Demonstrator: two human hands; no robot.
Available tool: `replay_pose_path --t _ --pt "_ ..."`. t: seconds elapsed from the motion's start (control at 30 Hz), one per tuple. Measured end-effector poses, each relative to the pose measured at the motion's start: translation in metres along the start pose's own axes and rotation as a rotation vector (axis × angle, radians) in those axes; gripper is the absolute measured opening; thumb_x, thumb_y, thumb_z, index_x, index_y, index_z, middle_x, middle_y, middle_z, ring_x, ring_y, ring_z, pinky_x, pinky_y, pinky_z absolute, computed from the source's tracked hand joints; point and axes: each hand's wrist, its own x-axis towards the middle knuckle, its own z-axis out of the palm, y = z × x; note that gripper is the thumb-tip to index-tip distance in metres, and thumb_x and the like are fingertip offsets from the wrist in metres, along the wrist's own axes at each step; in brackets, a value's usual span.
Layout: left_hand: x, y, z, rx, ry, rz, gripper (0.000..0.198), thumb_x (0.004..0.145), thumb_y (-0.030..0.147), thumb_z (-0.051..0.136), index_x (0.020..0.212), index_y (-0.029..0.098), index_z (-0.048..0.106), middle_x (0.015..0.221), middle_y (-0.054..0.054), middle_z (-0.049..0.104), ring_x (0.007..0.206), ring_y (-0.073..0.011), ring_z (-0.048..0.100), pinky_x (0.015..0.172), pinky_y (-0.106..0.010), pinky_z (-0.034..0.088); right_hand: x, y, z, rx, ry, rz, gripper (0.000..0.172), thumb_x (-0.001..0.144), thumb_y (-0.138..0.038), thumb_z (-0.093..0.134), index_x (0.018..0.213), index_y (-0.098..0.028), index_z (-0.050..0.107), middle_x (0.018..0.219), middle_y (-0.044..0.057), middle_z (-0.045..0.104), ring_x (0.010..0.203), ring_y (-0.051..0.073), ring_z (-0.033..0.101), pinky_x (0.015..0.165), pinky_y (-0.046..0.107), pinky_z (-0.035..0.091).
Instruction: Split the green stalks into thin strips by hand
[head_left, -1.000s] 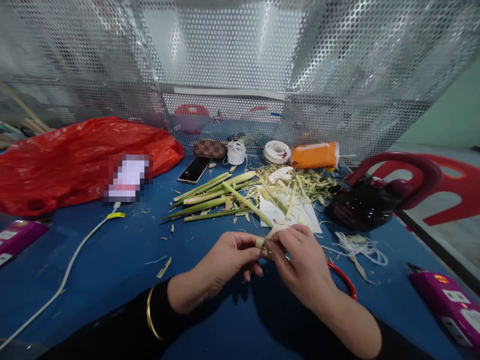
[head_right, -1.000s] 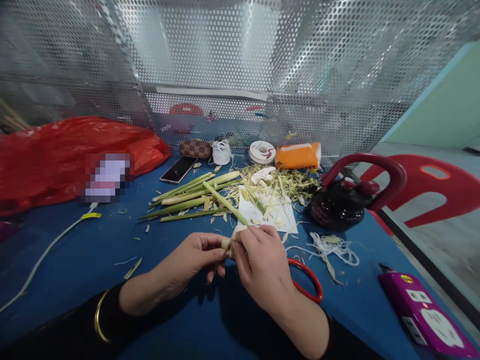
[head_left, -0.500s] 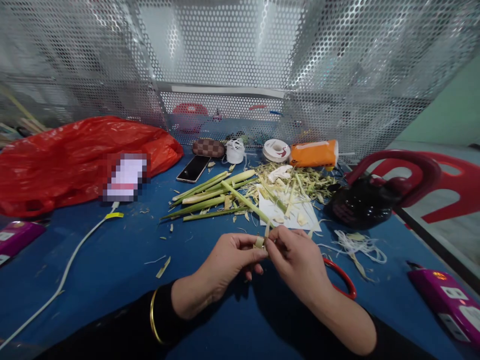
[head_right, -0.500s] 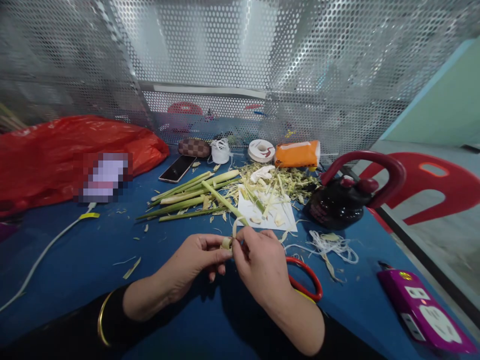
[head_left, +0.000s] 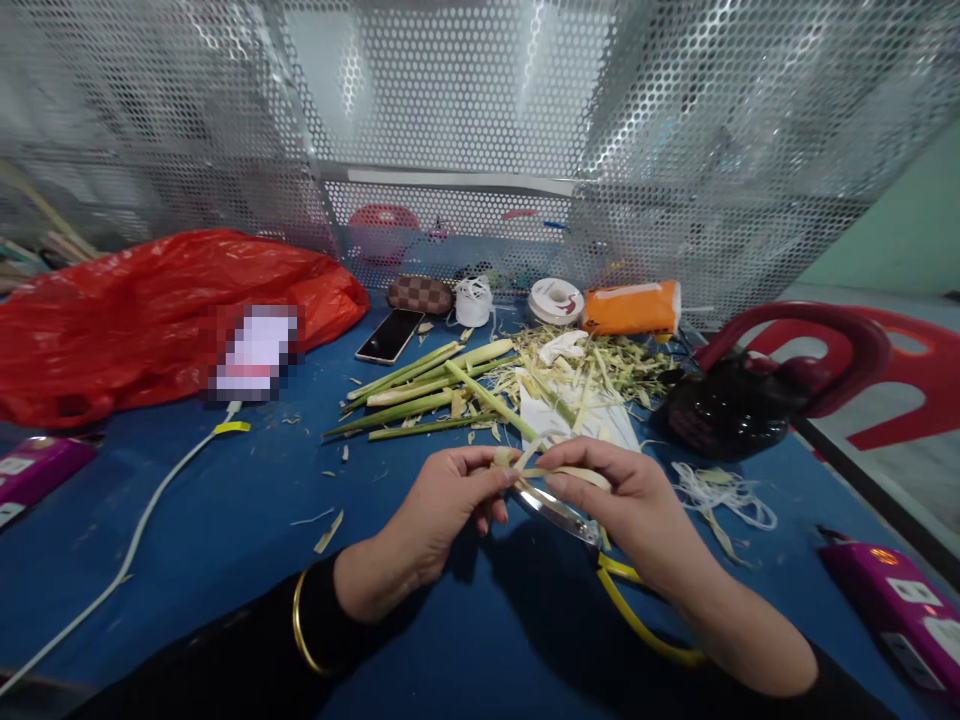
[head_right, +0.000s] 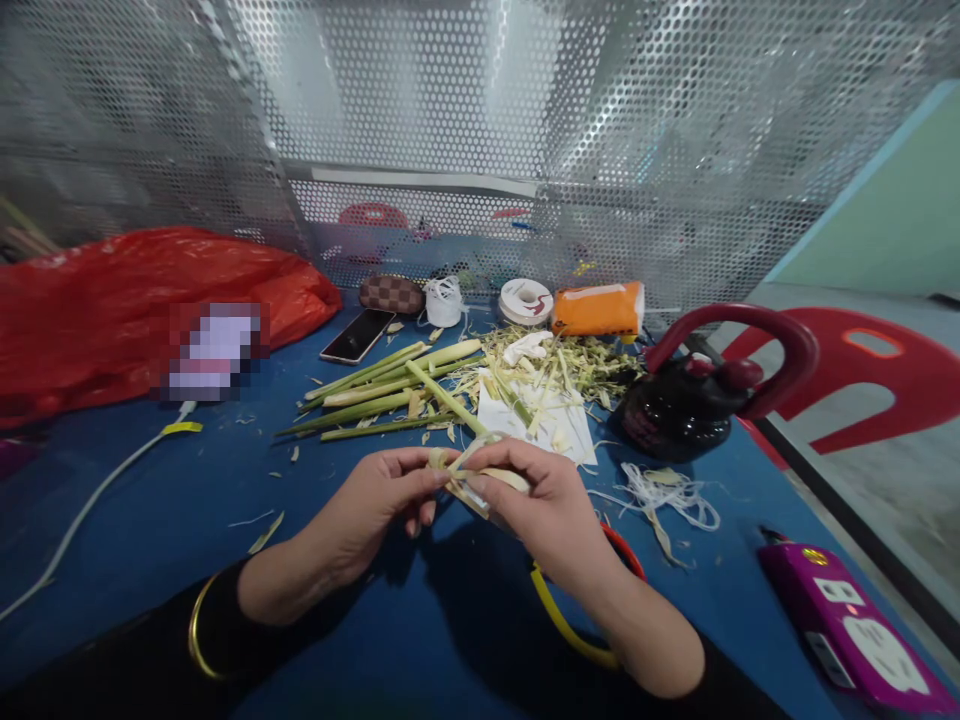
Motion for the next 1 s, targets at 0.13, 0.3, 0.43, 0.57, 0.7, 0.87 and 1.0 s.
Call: replay_pose_path --t 0.13,0.3,0.43,0.57,0.7,0.87,1.0 --pt "0.002 -0.003 -0.001 -0.01 -0.003 -0.019 0.033 0.066 0.031 0.076 0.092 0.015 0.062 0.057 0.003 0.061 0.04 -0.0071 0.051 0.036 -0.016 0.034 0.001 0.005 -0.002 0.11 0.018 0.071 0.012 0.074 -0.033 0.071 0.08 -0.023 0.075 0.075 0.002 0.069 0.068 0.017 0.06 0.062 0.029 0.048" --pt "0.002 -0.004 -0.001 0.012 -0.001 -0.026 0.03 0.065 0.031 0.077 0.081 0.016 0.056 0.051 0.004 0.06 0.039 -0.007 0.049 0.039 -0.017 0.033 0.001 0.014 0.001 0.157 0.11 -0.061 0.011 0.08 -0.031 0.067 0.079 -0.023 0.074 0.088 0.004 0.069 0.079 0.018 0.06 0.071 0.03 0.047" --pt "0.001 -0.004 -0.001 0.065 -0.002 -0.023 0.028 0.066 0.031 0.075 0.08 0.016 0.057 0.046 0.006 0.056 0.037 -0.006 0.046 0.04 -0.017 0.028 0.0 0.013 0.007 0.294 0.091 0.047 0.012 0.082 -0.033 0.064 0.086 -0.021 0.069 0.074 0.0 0.066 0.057 0.011 0.053 0.061 0.027 0.045" --pt "0.002 -0.006 0.0 0.088 0.004 0.014 0.026 0.066 0.03 0.075 0.077 0.015 0.057 0.048 0.006 0.057 0.038 -0.0053 0.046 0.044 -0.017 0.031 -0.001 0.008 0.01 0.182 0.098 0.09 0.021 0.08 -0.035 0.064 0.068 -0.019 0.06 0.058 -0.003 0.054 0.052 0.011 0.045 0.05 0.024 0.038" --pt "0.003 -0.01 -0.001 0.082 0.006 0.036 0.028 0.065 0.031 0.075 0.077 0.016 0.057 0.05 0.005 0.058 0.038 -0.0061 0.046 0.042 -0.018 0.032 -0.003 0.007 0.01 -0.078 0.075 0.008 0.023 0.081 -0.03 0.059 0.061 -0.019 0.055 0.059 -0.003 0.048 0.052 0.011 0.042 0.049 0.024 0.034" --pt "0.004 -0.012 -0.003 0.097 0.012 0.054 0.029 0.064 0.032 0.075 0.079 0.015 0.057 0.051 0.005 0.059 0.038 -0.0058 0.046 0.042 -0.017 0.033 -0.006 0.012 0.01 -0.321 0.028 -0.149 0.019 0.079 -0.017 0.053 0.06 -0.019 0.05 0.062 -0.003 0.047 0.056 0.011 0.044 0.053 0.025 0.035" --pt "0.004 -0.012 -0.002 0.124 0.031 0.068 0.028 0.065 0.032 0.074 0.077 0.015 0.056 0.05 0.005 0.058 0.037 -0.0057 0.045 0.041 -0.018 0.033 -0.008 0.014 0.013 -0.393 0.053 -0.209 0.021 0.077 -0.011 0.052 0.059 -0.02 0.045 0.063 -0.003 0.046 0.058 0.012 0.045 0.053 0.024 0.034"
